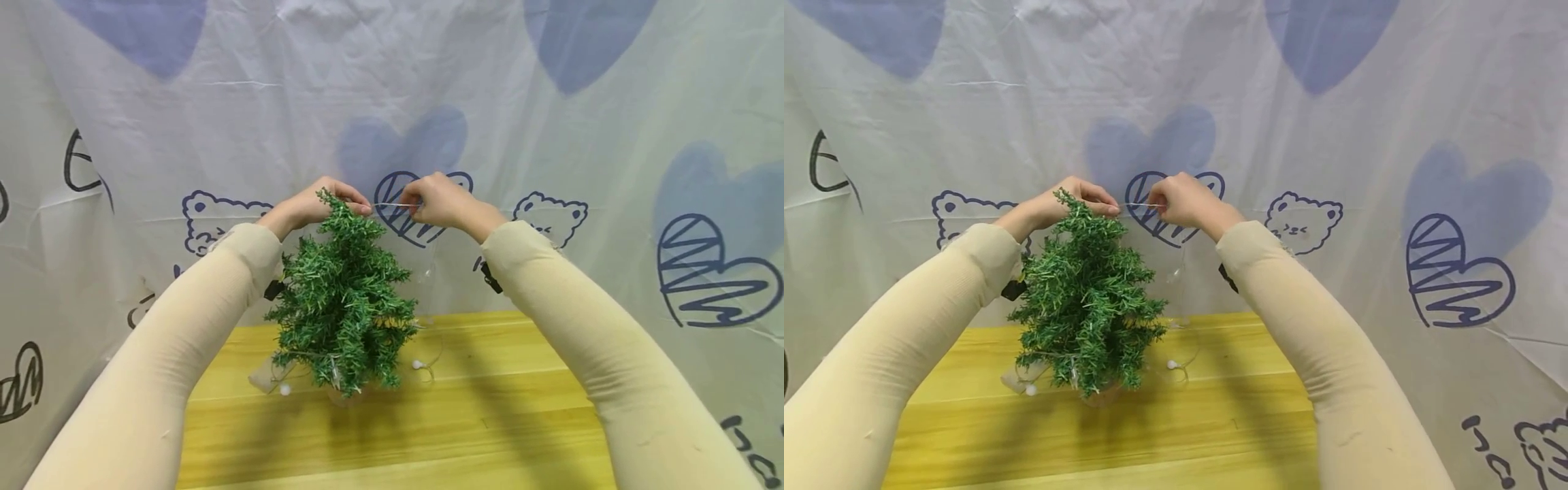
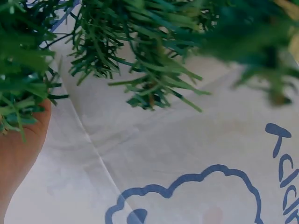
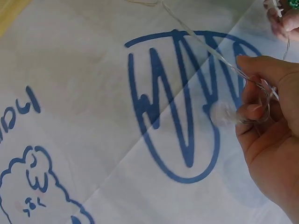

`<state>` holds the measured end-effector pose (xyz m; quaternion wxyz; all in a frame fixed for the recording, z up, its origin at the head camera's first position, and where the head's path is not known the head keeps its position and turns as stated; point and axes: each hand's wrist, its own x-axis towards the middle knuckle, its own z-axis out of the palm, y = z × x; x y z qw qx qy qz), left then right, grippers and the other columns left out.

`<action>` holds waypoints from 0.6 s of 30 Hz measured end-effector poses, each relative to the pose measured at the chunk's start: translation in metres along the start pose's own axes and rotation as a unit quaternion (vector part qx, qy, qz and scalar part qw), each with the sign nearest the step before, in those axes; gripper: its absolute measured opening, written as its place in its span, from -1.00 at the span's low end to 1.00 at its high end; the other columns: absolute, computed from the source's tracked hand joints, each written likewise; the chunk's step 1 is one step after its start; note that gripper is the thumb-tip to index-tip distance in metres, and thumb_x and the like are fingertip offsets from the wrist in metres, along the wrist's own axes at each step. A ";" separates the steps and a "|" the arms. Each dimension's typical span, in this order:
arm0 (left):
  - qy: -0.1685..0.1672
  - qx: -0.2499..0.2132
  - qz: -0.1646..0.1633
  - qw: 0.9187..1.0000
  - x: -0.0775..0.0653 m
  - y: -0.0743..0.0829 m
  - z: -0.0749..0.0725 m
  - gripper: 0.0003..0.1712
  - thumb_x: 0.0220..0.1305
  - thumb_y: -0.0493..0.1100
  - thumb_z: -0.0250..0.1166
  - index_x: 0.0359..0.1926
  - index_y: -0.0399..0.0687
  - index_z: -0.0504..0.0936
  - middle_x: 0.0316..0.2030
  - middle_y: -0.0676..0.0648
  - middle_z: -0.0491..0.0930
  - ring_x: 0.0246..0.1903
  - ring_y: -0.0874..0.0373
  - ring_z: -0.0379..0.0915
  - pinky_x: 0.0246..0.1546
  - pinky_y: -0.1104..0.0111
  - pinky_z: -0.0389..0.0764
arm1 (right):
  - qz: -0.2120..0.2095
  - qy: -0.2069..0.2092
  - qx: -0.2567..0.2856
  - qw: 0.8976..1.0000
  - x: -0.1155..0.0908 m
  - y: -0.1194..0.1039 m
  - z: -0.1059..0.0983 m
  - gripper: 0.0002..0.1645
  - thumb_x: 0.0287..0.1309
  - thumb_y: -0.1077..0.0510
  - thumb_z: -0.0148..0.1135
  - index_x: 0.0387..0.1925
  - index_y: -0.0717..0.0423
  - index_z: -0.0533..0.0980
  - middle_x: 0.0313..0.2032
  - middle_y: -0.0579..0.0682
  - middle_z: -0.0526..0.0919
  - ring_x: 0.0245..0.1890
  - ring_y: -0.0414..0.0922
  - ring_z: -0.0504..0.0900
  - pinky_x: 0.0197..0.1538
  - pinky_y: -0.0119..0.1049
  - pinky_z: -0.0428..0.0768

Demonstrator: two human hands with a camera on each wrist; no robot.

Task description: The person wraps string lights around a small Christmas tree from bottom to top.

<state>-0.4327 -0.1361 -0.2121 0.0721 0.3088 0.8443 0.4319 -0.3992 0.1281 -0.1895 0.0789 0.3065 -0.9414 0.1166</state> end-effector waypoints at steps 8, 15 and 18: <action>0.023 0.015 -0.022 0.999 -0.008 -0.008 -0.008 -0.55 0.39 -0.48 0.12 0.18 -0.15 0.72 0.24 -0.15 0.62 -0.28 0.13 0.60 -0.19 0.27 0.63 | 0.023 0.008 0.002 1.000 -0.008 0.016 0.000 -0.45 0.17 0.56 0.05 0.15 0.26 0.63 0.02 0.20 0.72 0.02 0.10 0.65 0.03 -0.07 0.64; 0.036 0.043 -0.047 0.997 -0.022 -0.014 -0.019 -0.31 0.14 -0.58 -0.06 0.16 -0.08 0.73 0.33 -0.13 0.54 -0.76 0.30 -0.04 -0.66 0.44 0.20 | 0.085 0.057 0.127 0.987 -0.012 0.028 0.001 -0.57 0.41 0.33 0.23 0.26 0.27 0.51 0.00 0.25 0.67 -0.14 0.08 0.68 -0.07 -0.10 0.70; 0.038 0.057 -0.057 0.996 -0.029 -0.016 -0.021 -0.38 0.21 -0.52 -0.03 0.16 -0.08 0.72 0.41 -0.15 0.45 -0.74 0.29 -0.04 -0.63 0.41 0.23 | 0.105 0.072 0.207 0.970 -0.012 0.025 -0.001 -0.55 0.43 0.16 0.32 0.25 0.24 0.52 -0.12 0.25 0.71 -0.41 -0.02 0.62 -0.31 -0.22 0.63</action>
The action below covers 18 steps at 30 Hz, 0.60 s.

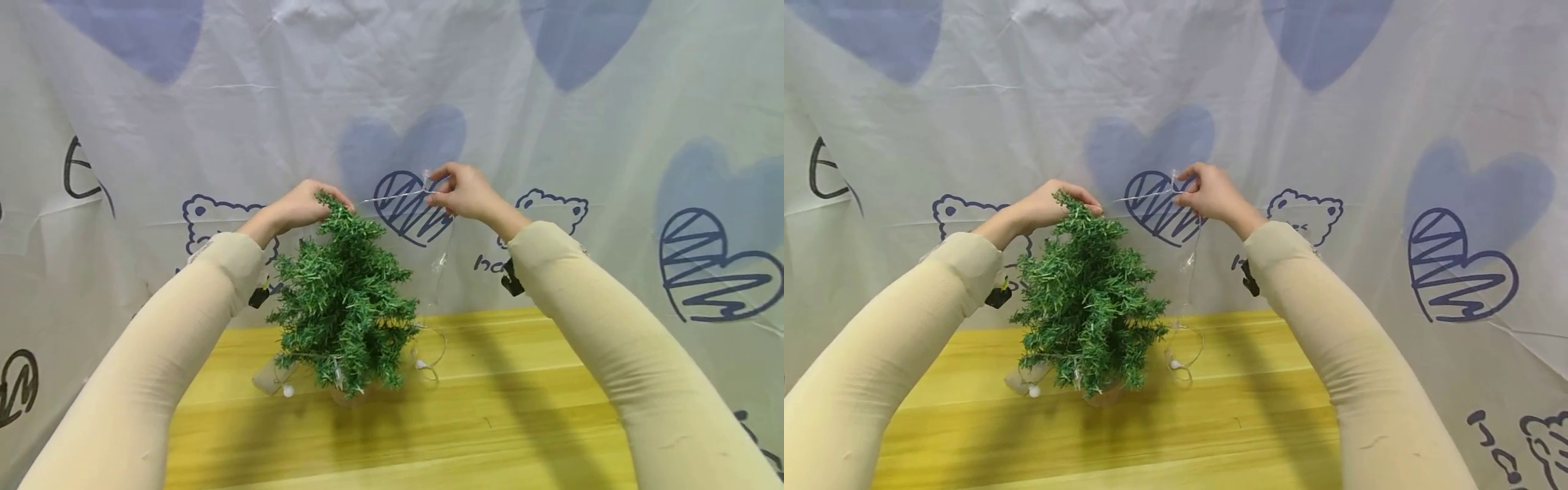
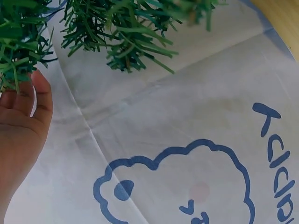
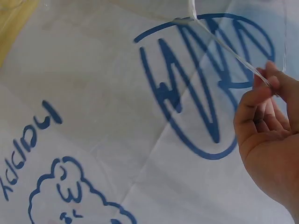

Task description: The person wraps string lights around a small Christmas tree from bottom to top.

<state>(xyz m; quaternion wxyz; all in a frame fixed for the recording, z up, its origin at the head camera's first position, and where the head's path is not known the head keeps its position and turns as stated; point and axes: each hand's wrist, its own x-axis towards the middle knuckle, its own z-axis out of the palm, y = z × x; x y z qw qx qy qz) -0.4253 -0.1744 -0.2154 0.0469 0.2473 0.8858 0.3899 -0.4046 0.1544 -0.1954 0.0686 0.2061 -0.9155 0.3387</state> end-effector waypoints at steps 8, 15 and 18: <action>-0.008 -0.012 -0.019 1.000 -0.002 0.001 -0.002 -0.40 0.22 -0.49 -0.07 0.22 -0.15 0.60 0.50 -0.19 0.25 -0.61 0.27 0.05 -0.45 0.32 0.31 | -0.025 -0.008 0.054 0.998 0.000 -0.027 -0.004 -0.60 0.48 -0.04 0.26 0.01 0.22 0.72 -0.23 0.14 0.77 -0.53 -0.12 0.46 -0.44 -0.36 0.44; -0.015 -0.093 0.023 0.995 0.006 0.005 0.003 -0.67 0.62 -0.25 -0.01 0.21 -0.35 0.50 0.11 -0.18 0.58 -0.11 0.12 0.42 -0.18 0.31 0.47 | -0.037 0.015 0.062 0.997 0.008 -0.048 0.005 -0.62 0.50 -0.02 0.24 0.04 0.18 0.72 -0.20 0.11 0.80 -0.55 -0.16 0.51 -0.46 -0.35 0.43; -0.010 -0.100 0.027 0.995 0.009 0.008 0.001 -0.60 0.64 -0.10 0.07 0.27 -0.30 0.49 -0.05 -0.11 0.65 -0.01 0.08 0.52 -0.11 0.28 0.54 | -0.037 0.015 0.066 0.997 0.014 -0.053 0.008 -0.63 0.51 0.00 0.23 0.09 0.16 0.70 -0.12 0.16 0.79 -0.54 -0.17 0.54 -0.47 -0.35 0.44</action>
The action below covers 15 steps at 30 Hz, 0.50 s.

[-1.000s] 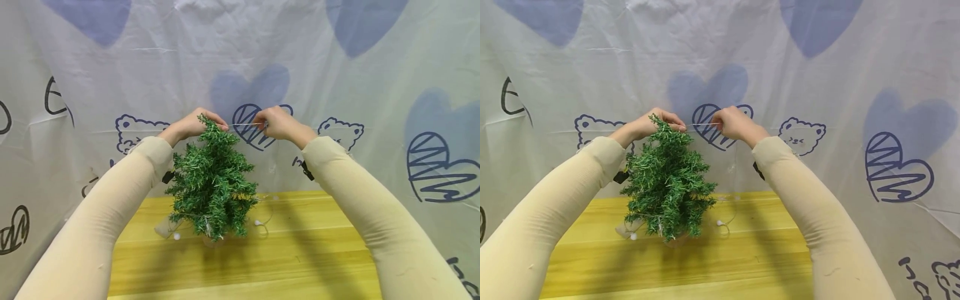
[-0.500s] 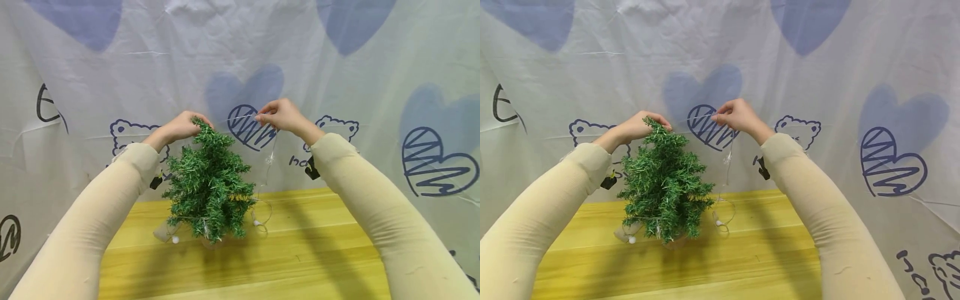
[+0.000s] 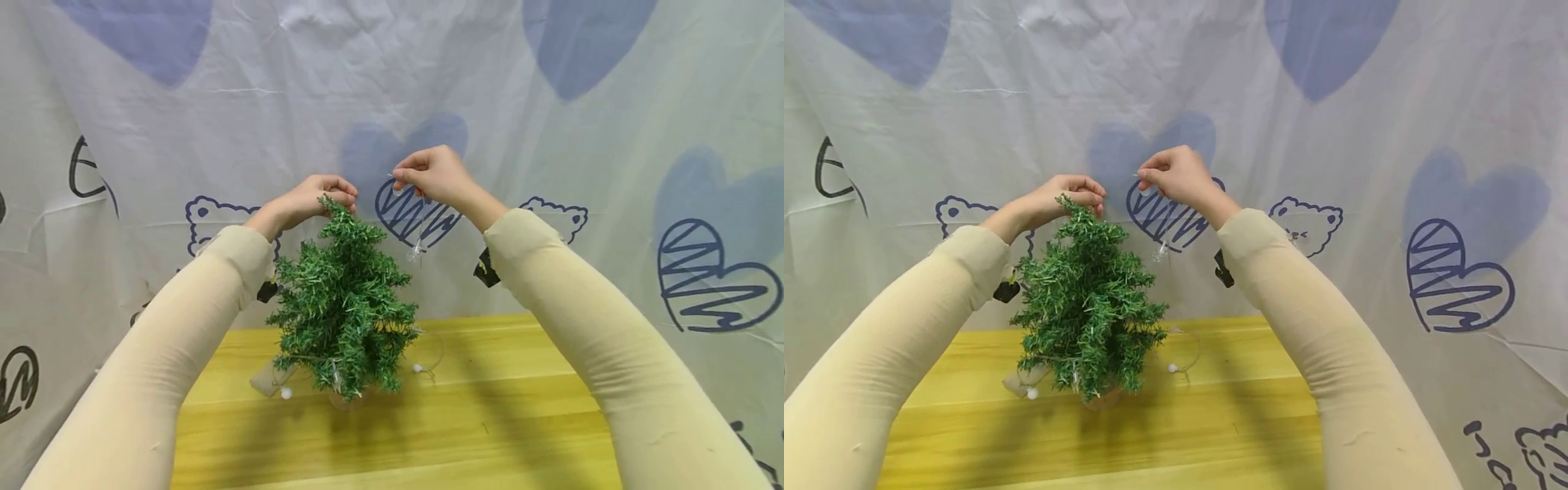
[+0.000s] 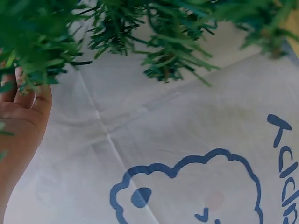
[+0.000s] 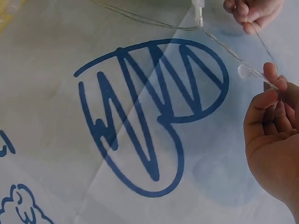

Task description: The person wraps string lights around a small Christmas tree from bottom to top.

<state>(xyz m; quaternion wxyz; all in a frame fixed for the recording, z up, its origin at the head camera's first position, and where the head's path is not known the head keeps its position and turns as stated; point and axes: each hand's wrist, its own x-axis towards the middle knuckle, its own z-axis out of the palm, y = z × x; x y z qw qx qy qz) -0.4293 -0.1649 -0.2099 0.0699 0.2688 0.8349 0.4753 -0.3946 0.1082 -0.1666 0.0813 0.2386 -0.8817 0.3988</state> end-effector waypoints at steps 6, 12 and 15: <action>0.002 0.018 0.003 1.000 0.003 0.007 -0.002 -0.54 0.61 0.02 0.16 0.29 -0.20 0.55 0.03 -0.24 0.64 -0.02 0.02 0.55 -0.10 0.19 0.52 | -0.009 -0.020 -0.003 1.000 0.006 -0.005 0.006 -0.65 0.56 0.06 0.16 0.17 0.11 0.67 -0.06 0.13 0.79 -0.44 -0.08 0.58 -0.46 -0.31 0.43; 0.010 0.023 0.023 0.999 0.004 0.012 -0.001 -0.55 0.58 0.02 0.19 0.25 -0.21 0.60 0.05 -0.31 0.64 -0.08 -0.02 0.59 0.04 0.15 0.57 | -0.017 -0.052 -0.013 0.998 0.009 -0.004 0.010 -0.64 0.59 0.09 0.09 0.24 0.09 0.62 0.01 0.13 0.76 -0.35 -0.03 0.60 -0.29 -0.21 0.53; 0.027 0.025 0.038 0.999 0.002 0.015 -0.001 -0.57 0.59 -0.02 0.19 0.22 -0.25 0.61 0.01 -0.29 0.65 -0.10 -0.02 0.60 0.06 0.14 0.59 | -0.013 -0.066 -0.011 0.998 0.010 -0.003 0.009 -0.63 0.59 0.12 0.08 0.27 0.08 0.58 0.03 0.14 0.74 -0.39 -0.05 0.56 -0.26 -0.19 0.53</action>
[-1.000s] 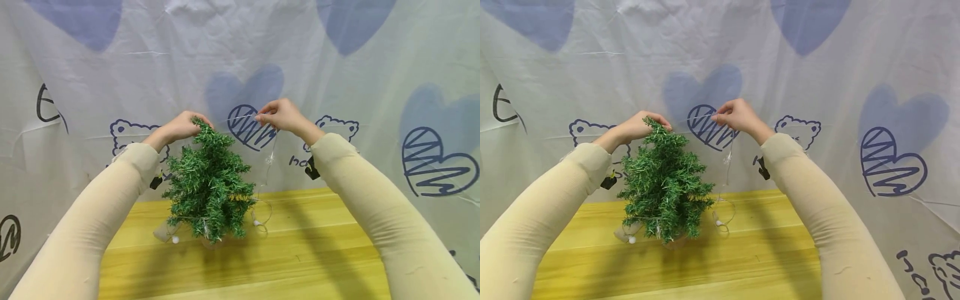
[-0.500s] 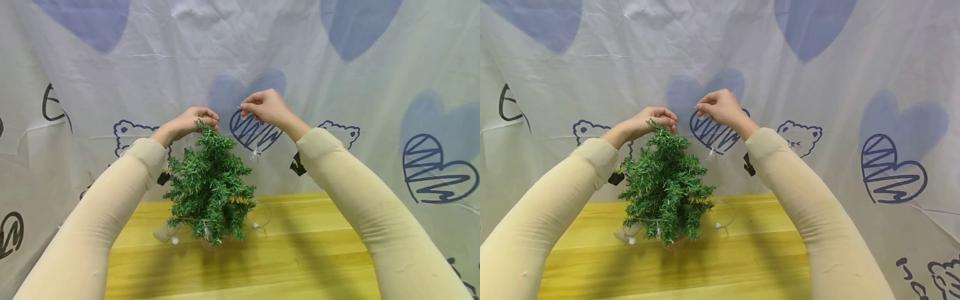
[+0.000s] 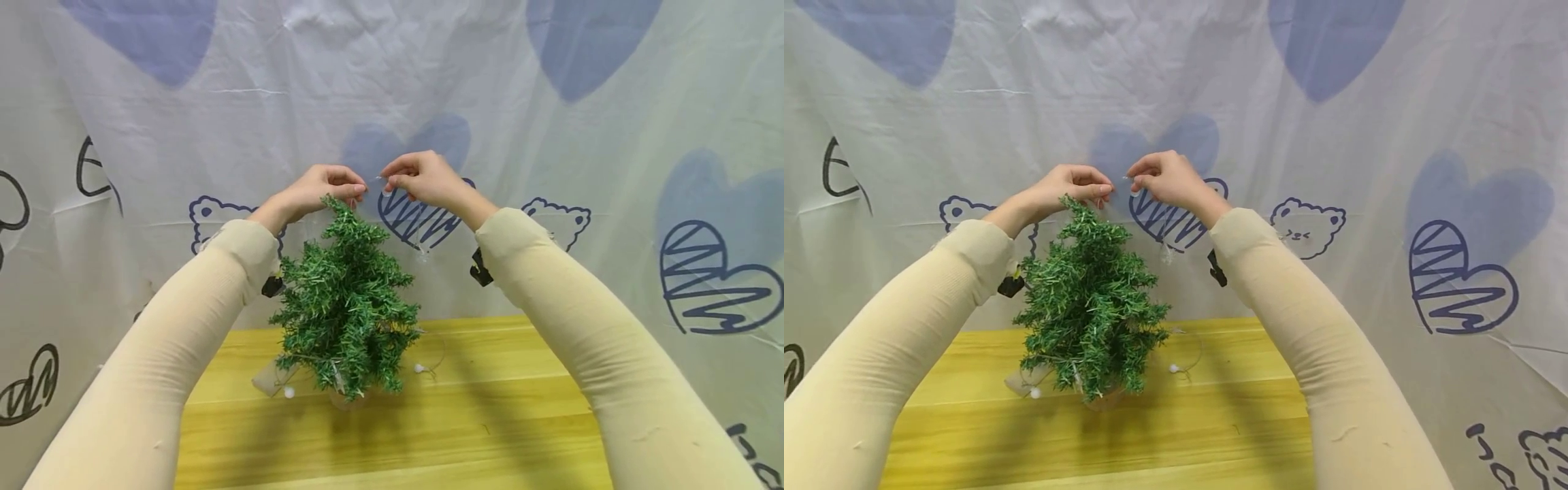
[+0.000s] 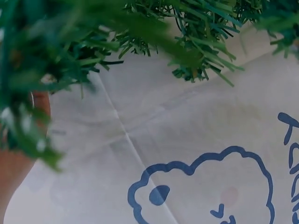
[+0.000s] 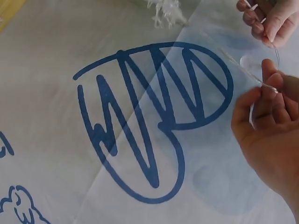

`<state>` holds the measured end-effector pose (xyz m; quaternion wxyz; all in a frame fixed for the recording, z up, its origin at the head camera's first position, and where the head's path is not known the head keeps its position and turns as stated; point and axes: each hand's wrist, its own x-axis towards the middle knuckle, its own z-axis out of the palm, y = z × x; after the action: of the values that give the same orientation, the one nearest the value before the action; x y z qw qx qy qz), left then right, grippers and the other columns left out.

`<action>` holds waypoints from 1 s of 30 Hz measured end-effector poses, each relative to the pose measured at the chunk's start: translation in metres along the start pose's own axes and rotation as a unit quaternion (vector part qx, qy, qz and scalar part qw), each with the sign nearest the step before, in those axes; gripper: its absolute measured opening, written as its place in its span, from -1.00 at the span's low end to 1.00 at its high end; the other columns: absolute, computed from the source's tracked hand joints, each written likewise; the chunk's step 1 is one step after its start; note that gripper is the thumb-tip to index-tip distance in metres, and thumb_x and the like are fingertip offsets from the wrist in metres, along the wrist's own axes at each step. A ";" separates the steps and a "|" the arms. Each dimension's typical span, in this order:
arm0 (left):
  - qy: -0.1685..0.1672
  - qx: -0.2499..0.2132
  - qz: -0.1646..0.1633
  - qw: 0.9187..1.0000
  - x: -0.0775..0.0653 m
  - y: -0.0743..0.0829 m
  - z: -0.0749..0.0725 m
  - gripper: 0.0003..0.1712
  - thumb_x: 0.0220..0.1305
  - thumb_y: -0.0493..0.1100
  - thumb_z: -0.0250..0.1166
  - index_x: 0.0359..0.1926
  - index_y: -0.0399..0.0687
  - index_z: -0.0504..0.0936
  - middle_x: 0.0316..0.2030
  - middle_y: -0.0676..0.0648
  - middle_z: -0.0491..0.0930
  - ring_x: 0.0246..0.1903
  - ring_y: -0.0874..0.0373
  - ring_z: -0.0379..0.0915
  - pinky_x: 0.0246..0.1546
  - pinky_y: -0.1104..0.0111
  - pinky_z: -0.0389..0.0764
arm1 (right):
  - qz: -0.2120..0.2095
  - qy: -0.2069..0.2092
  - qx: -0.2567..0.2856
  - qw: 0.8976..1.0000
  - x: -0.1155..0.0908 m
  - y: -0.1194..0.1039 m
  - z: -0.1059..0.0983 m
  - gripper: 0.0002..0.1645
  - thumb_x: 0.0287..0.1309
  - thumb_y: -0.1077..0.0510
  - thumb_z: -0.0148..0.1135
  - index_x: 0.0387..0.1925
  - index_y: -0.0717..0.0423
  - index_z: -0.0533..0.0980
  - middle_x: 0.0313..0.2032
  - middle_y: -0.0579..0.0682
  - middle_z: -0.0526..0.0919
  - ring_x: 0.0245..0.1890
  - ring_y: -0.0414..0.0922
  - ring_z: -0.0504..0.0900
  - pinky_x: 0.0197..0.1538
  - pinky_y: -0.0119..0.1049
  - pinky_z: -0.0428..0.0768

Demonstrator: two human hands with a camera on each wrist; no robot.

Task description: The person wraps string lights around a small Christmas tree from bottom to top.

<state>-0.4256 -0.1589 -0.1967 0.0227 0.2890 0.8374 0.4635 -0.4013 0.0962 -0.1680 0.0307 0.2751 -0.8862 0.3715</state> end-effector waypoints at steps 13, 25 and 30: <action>0.111 0.051 -0.006 0.993 -0.009 0.004 -0.017 -0.65 0.55 -0.03 0.25 0.13 -0.17 0.70 -0.10 -0.24 0.68 -0.19 0.01 0.58 -0.16 0.20 0.63 | 0.005 -0.128 -0.045 0.991 -0.008 0.012 -0.017 -0.52 0.62 0.17 -0.03 0.45 0.12 0.40 0.04 0.20 0.64 -0.67 -0.19 0.26 -0.46 -0.30 0.37; 0.098 0.071 -0.028 0.992 -0.024 -0.005 -0.020 -0.64 0.58 -0.01 0.20 0.16 -0.16 0.66 -0.10 -0.19 0.66 -0.01 -0.21 0.50 0.01 -0.01 0.56 | 0.051 -0.131 -0.047 0.989 -0.026 0.027 -0.036 -0.73 0.61 0.14 0.02 0.04 0.17 0.59 -0.25 0.14 0.64 -0.52 -0.11 0.50 -0.38 -0.28 0.48; 0.110 0.080 -0.027 0.990 -0.024 -0.010 -0.019 -0.67 0.59 -0.02 0.19 0.14 -0.11 0.67 -0.08 -0.28 0.64 -0.07 -0.24 0.49 -0.11 0.07 0.56 | 0.067 -0.151 -0.017 0.986 -0.029 0.025 -0.040 -0.74 0.61 0.19 -0.11 0.01 0.20 0.51 -0.31 0.16 0.59 -0.60 -0.11 0.48 -0.42 -0.28 0.53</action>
<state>-0.4159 -0.1896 -0.1995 -0.0803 0.2146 0.8765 0.4233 -0.3955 0.1512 -0.1623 -0.1236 0.2670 -0.9033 0.3124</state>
